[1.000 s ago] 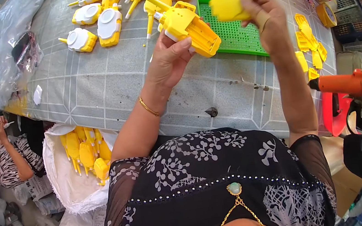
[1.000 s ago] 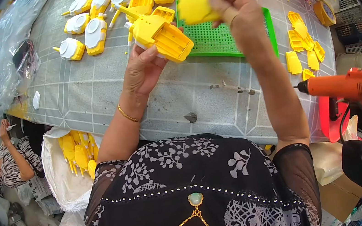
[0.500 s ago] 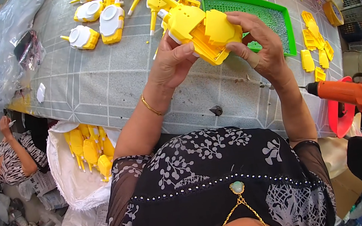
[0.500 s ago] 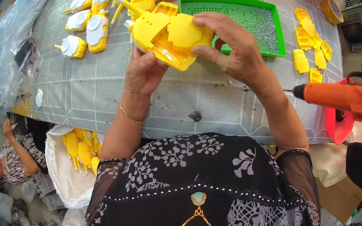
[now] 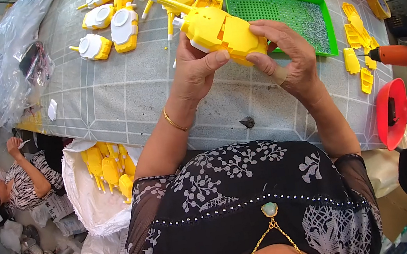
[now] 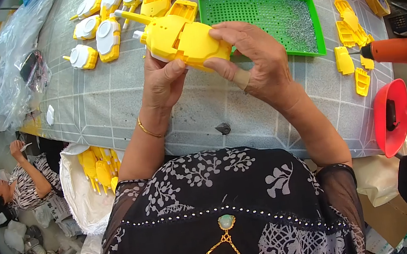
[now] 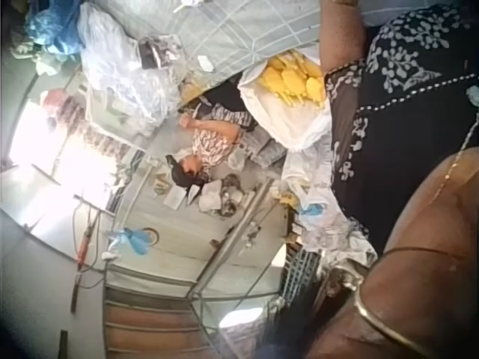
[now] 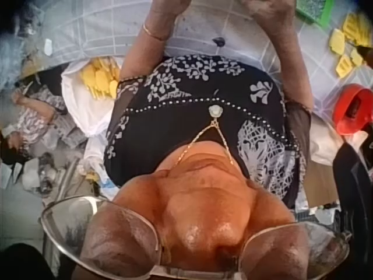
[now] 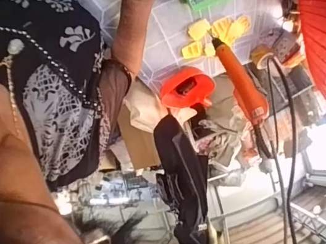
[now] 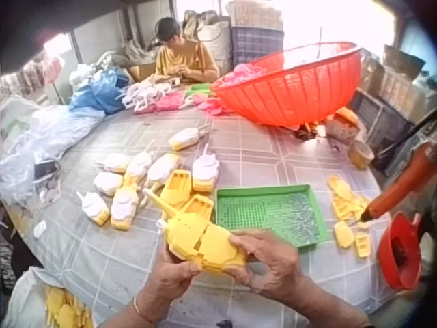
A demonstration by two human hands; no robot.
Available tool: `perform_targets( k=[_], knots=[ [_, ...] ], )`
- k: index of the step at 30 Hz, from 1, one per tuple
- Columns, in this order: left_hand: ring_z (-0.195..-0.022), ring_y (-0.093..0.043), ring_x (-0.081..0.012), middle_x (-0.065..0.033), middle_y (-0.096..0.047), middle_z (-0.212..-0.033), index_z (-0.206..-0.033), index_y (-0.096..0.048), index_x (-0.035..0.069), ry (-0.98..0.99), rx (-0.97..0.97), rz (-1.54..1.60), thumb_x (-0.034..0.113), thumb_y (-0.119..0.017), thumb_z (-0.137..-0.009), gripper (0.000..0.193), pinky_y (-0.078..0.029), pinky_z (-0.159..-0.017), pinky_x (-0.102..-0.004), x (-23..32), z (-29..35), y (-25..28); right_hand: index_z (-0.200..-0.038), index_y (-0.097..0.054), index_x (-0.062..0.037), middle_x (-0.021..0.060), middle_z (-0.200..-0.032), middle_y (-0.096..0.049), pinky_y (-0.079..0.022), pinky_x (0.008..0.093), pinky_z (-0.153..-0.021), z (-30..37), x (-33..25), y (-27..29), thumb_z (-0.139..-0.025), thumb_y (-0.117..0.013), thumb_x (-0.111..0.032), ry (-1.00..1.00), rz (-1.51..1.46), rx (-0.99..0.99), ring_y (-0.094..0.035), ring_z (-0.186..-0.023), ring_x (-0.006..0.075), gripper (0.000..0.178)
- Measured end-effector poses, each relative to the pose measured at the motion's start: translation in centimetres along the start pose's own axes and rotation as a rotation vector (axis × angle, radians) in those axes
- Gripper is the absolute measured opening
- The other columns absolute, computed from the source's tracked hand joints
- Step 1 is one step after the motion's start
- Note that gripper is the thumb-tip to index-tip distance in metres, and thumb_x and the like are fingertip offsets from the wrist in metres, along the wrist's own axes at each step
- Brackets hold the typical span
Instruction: Assembling yellow and white plastic toy walkie-talkies using an electric screwdriver to fasten parts.
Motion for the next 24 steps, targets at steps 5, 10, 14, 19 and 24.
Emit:
perform_targets(
  k=[5,10,14,19,24],
  knots=[
    [-0.118,-0.062,-0.0229,-0.0081,-0.060,-0.128,-0.136,-0.042,0.008,-0.039,-0.002,-0.076,-0.005,-0.084,-0.075,0.075,-0.054,-0.100,-0.0371,-0.1,0.0,0.0,-0.119,-0.069,-0.0032,0.0149,-0.114,-0.071,-0.057,0.0351,-0.084,0.6,-0.6,-0.6,-0.077,-0.085,-0.018,0.037,0.161,0.034,-0.069,-0.101,0.0290,0.047],
    [-0.118,-0.062,-0.0231,-0.0089,-0.060,-0.127,-0.136,-0.041,0.008,-0.057,0.027,-0.083,-0.004,-0.086,-0.073,0.078,-0.054,-0.100,-0.0377,0.3,0.4,-0.2,-0.124,-0.067,-0.0031,0.0151,-0.118,-0.068,-0.056,0.0371,-0.087,0.9,-0.3,-1.5,-0.077,-0.085,-0.016,-0.024,-0.005,0.014,-0.067,-0.105,0.0292,0.051],
    [-0.119,-0.061,-0.0234,-0.0085,-0.057,-0.131,-0.138,-0.037,0.009,-0.080,-0.013,-0.147,0.000,-0.086,-0.075,0.081,-0.052,-0.102,-0.0375,0.6,0.9,-1.3,-0.126,-0.066,-0.0037,0.0152,-0.121,-0.067,-0.055,0.0372,-0.089,1.1,-0.7,-1.3,-0.078,-0.084,-0.014,-0.033,-0.015,-0.010,-0.067,-0.104,0.0300,0.052],
    [-0.073,-0.068,-0.0168,-0.0101,-0.068,-0.079,-0.100,-0.067,0.002,0.340,0.100,-1.419,0.024,-0.086,-0.080,0.035,-0.054,-0.066,-0.0320,4.5,3.6,-1.4,-0.124,-0.066,-0.0028,0.0169,-0.117,-0.067,-0.055,0.0378,-0.090,1.4,-0.4,0.3,-0.079,-0.083,-0.013,0.029,-0.025,-0.150,-0.067,-0.105,0.0325,0.049],
    [-0.080,-0.067,-0.0290,-0.0130,-0.069,-0.087,-0.095,-0.070,0.004,-0.454,-0.167,-1.654,0.034,-0.086,-0.076,0.040,-0.053,-0.070,-0.0385,8.0,8.1,-8.0,-0.120,-0.065,-0.0053,0.0181,-0.115,-0.067,-0.054,0.0425,-0.089,3.9,-1.6,-0.8,-0.080,-0.079,-0.014,0.147,0.062,-0.265,-0.065,-0.105,0.0358,0.043]
  ],
)
Point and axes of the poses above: each hand's wrist, its own z-axis away from the middle knuckle, its own y-axis out of the back of the hand, x = y × z, the point moved 10 cm from there along -z, towards the middle knuckle
